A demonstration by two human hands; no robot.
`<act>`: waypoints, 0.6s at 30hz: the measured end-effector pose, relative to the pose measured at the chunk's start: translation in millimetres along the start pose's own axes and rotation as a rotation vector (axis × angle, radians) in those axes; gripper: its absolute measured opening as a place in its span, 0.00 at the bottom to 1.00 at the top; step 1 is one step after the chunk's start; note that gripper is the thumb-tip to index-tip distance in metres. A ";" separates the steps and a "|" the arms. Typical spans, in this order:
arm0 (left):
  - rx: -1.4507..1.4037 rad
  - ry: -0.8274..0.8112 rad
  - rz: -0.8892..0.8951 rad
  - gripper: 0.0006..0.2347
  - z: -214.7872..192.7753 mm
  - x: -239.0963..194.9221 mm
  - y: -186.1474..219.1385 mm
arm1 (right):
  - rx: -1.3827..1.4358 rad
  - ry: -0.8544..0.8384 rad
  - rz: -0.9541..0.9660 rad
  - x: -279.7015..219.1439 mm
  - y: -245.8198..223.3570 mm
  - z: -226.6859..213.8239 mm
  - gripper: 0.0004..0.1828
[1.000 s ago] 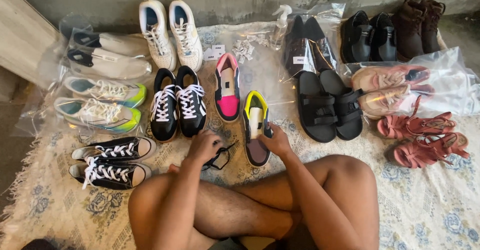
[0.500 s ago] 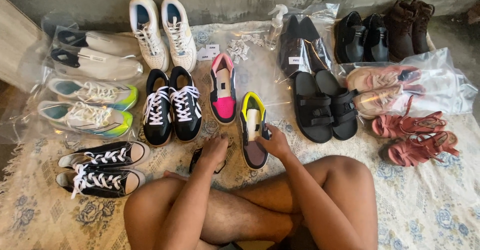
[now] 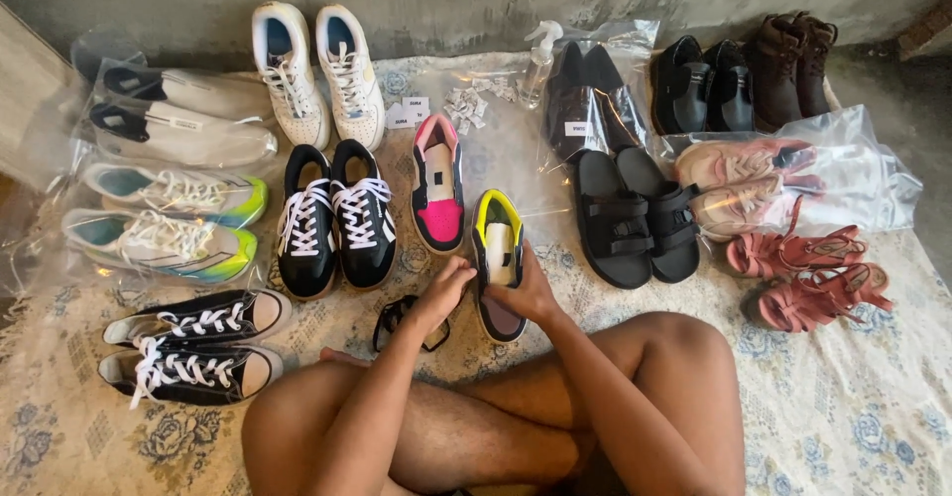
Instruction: The person sits on a rug and organizes a collection of shoes laid out on the floor. They pick up a pair of black sneakers, tie the laces, and place them down. They then pick up a pair of colorful sneakers, remove the laces from one shoe, and place the laces on the floor.
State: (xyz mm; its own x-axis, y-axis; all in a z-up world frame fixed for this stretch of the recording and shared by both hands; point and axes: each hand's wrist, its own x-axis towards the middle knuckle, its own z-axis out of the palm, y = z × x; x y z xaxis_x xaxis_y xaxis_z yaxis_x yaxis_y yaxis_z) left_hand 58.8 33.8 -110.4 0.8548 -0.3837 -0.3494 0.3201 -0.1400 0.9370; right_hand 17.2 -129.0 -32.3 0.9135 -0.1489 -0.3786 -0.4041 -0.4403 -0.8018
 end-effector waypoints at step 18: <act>0.155 0.222 0.150 0.33 10.1 -16.6 32.5 | 0.023 0.212 -0.142 27.2 58.0 6.4 0.38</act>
State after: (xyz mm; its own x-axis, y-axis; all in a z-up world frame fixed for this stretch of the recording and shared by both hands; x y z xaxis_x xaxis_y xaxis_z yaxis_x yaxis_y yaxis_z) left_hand 50.9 26.4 -74.2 0.9617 -0.2038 -0.1834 0.1323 -0.2412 0.9614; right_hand 18.3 -152.9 -92.0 0.9495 -0.2709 -0.1581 -0.2701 -0.4498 -0.8513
